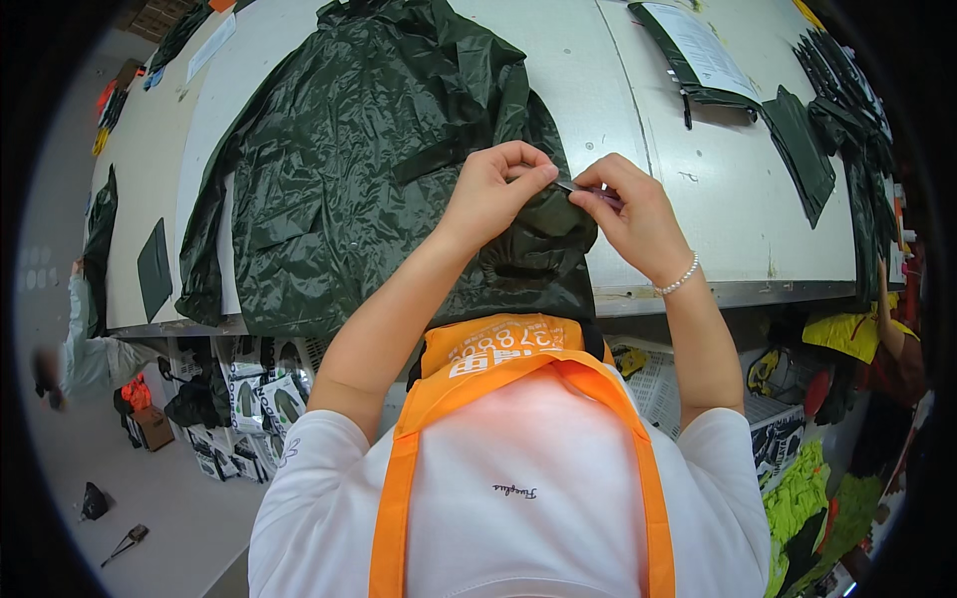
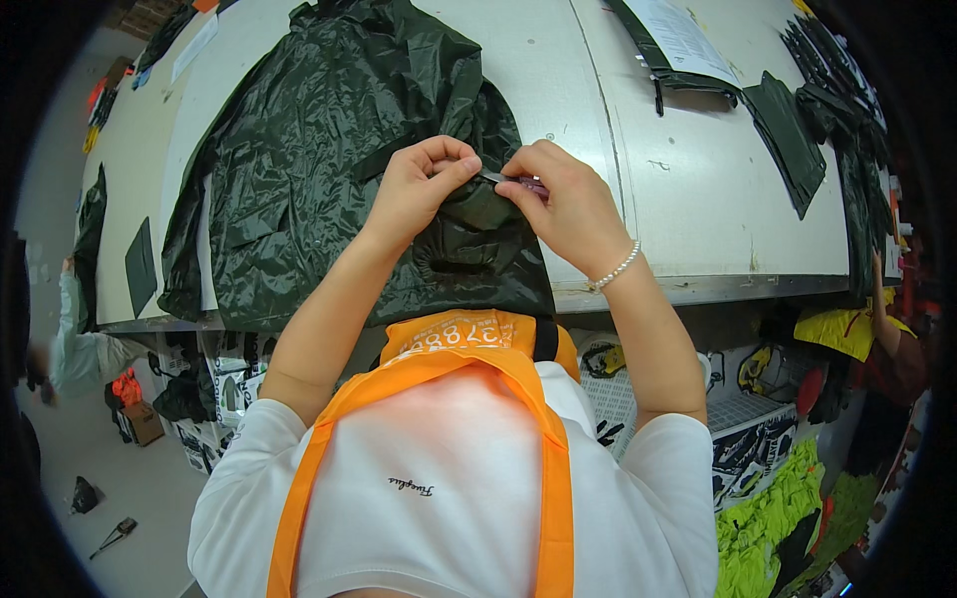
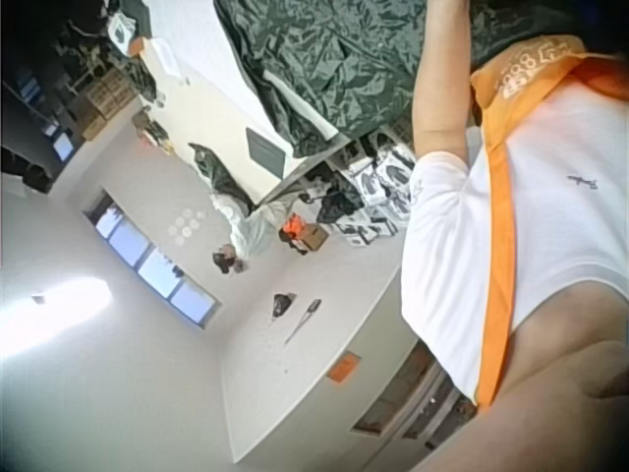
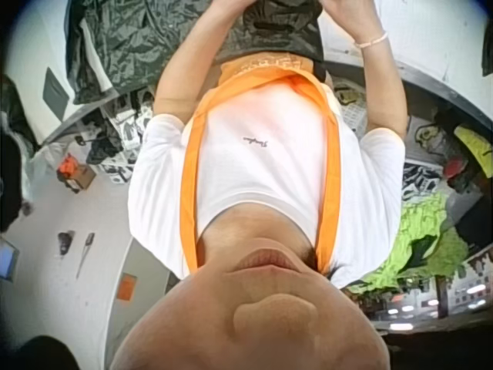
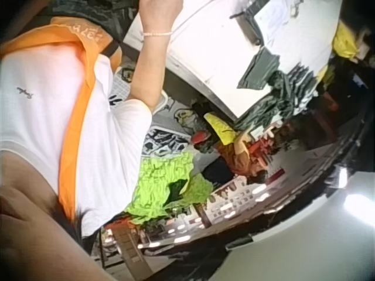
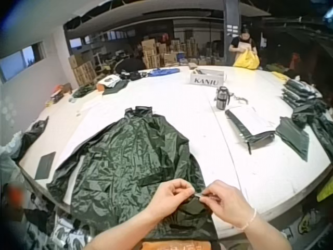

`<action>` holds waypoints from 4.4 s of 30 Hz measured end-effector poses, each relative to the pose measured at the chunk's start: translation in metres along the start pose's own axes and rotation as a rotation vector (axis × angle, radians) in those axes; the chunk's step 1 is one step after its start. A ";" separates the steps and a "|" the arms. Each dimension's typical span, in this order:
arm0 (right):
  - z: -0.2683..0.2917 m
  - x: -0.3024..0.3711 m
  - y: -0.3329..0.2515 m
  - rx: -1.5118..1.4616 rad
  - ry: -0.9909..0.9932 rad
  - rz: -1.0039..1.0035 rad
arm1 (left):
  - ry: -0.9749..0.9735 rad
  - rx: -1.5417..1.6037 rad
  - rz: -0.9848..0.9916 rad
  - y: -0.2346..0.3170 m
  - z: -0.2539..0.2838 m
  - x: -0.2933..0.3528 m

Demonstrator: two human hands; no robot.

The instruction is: The person folds a dark green jacket on a white table. They smooth the fabric, fold the sleeves inward, fold the body in half, and then fold it again into a compact rectangle. The person handles the jacket by hand throughout the process.

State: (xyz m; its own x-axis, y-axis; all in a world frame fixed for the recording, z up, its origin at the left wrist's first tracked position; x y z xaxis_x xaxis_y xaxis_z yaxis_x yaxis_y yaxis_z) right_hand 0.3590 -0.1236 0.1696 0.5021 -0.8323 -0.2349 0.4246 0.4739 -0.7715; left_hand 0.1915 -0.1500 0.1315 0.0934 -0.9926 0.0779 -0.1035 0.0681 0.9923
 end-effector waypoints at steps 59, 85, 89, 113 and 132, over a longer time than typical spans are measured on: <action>0.002 0.012 0.046 -0.203 0.485 -0.138 | -0.308 -0.313 -0.197 -0.016 -0.005 0.023; 0.005 0.035 0.005 -0.506 0.388 -0.301 | 0.266 -0.183 -0.225 0.013 -0.013 0.028; 0.046 0.048 0.039 -0.296 0.756 -0.164 | 0.441 -0.434 -0.436 0.042 0.018 0.032; 0.021 0.069 0.009 0.065 0.572 0.047 | 0.186 -0.776 -1.014 0.045 -0.016 0.040; 0.021 0.040 -0.023 -0.176 -0.025 -0.256 | 0.027 -0.785 -1.213 0.043 -0.026 0.050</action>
State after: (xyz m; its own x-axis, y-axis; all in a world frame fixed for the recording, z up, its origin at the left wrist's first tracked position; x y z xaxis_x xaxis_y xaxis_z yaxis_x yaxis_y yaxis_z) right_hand 0.3850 -0.1612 0.1900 0.4154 -0.9096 -0.0066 0.4037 0.1909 -0.8948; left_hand 0.2172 -0.1945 0.1801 -0.2539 -0.4762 -0.8418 0.6110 -0.7537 0.2421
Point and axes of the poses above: each hand's wrist, its own x-axis away from the middle knuckle, its own z-axis out of the back of the hand, y = z × x, the point moved 4 cm from there along -x, towards the middle knuckle, and after that the axes turned 6 degrees about y, right-handed, at the moved point
